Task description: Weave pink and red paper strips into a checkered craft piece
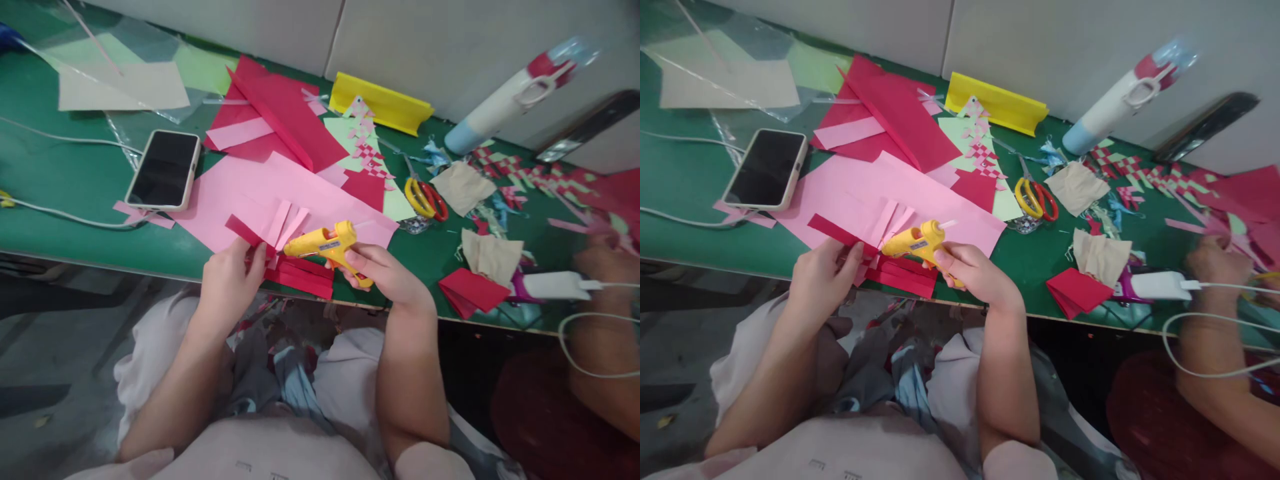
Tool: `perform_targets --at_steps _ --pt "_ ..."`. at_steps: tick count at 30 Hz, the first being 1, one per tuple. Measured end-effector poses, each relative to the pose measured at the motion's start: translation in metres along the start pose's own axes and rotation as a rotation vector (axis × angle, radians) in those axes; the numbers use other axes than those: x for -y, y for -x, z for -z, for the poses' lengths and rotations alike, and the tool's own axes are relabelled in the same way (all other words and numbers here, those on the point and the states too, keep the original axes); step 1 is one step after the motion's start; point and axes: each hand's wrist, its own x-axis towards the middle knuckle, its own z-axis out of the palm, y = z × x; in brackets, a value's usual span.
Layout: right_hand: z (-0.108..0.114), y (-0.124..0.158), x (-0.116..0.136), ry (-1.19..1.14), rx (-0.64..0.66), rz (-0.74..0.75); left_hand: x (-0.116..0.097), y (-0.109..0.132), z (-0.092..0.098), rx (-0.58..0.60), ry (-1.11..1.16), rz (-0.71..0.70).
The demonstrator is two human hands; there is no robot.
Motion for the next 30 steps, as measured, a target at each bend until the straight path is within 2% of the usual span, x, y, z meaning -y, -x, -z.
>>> perform_targets --at_steps 8,18,30 --pt "0.007 0.008 0.005 -0.189 -0.013 0.058 0.001 0.001 -0.001 -0.002 -0.007 -0.006" --pt "0.009 0.011 0.002 -0.267 0.013 0.159 0.0 0.001 0.0 0.013 -0.01 0.001" --pt "0.008 0.009 0.001 -0.257 0.028 0.18 -0.001 0.001 0.0 -0.005 0.036 0.027"
